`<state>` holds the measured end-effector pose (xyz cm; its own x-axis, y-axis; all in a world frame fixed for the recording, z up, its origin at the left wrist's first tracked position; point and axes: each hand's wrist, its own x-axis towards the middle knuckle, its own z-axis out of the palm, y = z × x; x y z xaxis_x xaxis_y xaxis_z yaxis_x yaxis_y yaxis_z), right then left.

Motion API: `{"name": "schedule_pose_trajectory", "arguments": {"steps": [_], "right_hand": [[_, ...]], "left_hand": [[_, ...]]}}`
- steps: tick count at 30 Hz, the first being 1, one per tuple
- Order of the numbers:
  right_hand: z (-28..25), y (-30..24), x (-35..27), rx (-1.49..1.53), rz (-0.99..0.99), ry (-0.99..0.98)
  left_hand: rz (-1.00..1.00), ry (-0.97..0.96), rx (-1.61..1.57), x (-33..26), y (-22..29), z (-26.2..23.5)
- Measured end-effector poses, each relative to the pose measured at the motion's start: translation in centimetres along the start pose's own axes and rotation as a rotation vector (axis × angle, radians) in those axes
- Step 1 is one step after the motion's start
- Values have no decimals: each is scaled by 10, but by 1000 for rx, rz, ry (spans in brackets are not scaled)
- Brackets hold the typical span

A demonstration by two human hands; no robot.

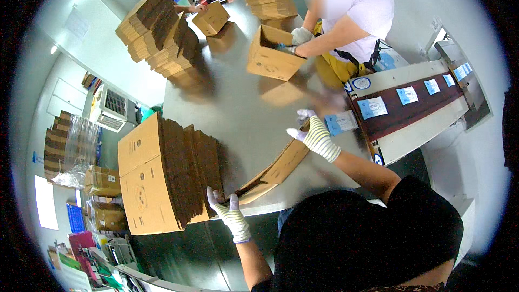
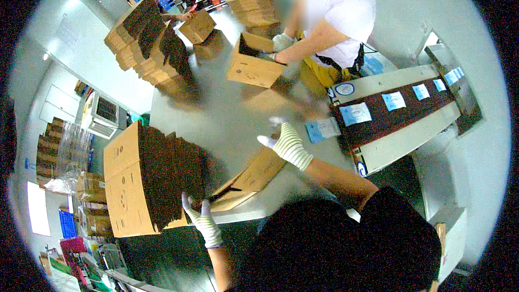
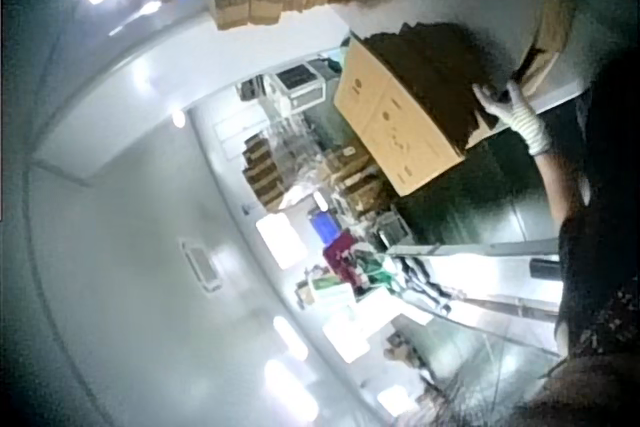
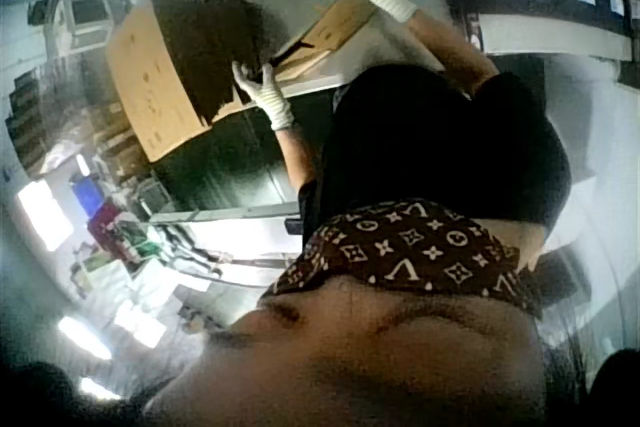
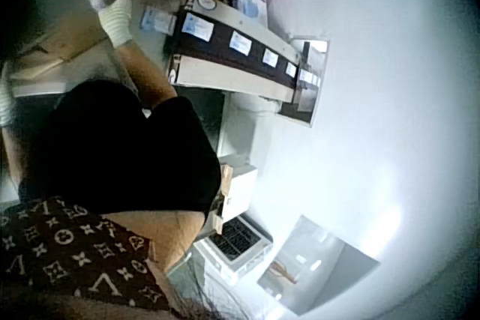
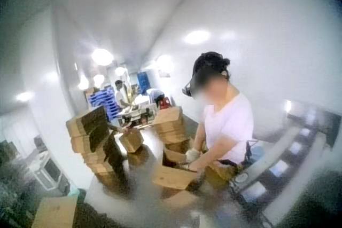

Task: The person packages packs of wipes into cardboard boxes, placing them in rows and then closing the boxes.

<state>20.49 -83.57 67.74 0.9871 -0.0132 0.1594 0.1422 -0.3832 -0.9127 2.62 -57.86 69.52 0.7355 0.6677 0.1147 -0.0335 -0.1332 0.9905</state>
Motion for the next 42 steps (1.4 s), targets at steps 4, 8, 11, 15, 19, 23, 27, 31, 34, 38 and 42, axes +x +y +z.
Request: {"name": "schedule_pose_trajectory", "arguments": {"steps": [4, 8, 11, 15, 19, 23, 27, 31, 34, 38, 42], "right_hand": [[-6, -20, -7, -94, -4, -104], [-1, -31, -20, -103, -126, -312], [1, -45, -20, -322, -75, -403], [-15, -36, -7, -525, -216, -493], [-17, -37, -14, -739, -639, -923], [-14, -62, -16, -849, -565, -1169], [22, -29, -2, -803, -648, -951], [60, -8, -1, -680, -708, -530], [72, -6, -8, -598, -728, -456], [74, 10, -8, -315, -568, -443], [40, -18, -14, -140, -371, -332]], "left_hand": [[-130, 194, 110, 10, -13, 2], [-12, 138, 85, 7, -21, 30], [160, -216, 308, -3, 1, 51], [532, -11, 843, 4, 18, 68], [857, -199, 931, 13, 0, 91], [940, -697, 1156, 13, -53, 115], [754, -843, 957, 25, -78, 117], [209, -760, 252, 49, -37, 106], [410, -639, 755, 32, -37, 91], [653, -589, 1107, -9, -41, 96], [538, -467, 1092, 2, -44, 69]]}}
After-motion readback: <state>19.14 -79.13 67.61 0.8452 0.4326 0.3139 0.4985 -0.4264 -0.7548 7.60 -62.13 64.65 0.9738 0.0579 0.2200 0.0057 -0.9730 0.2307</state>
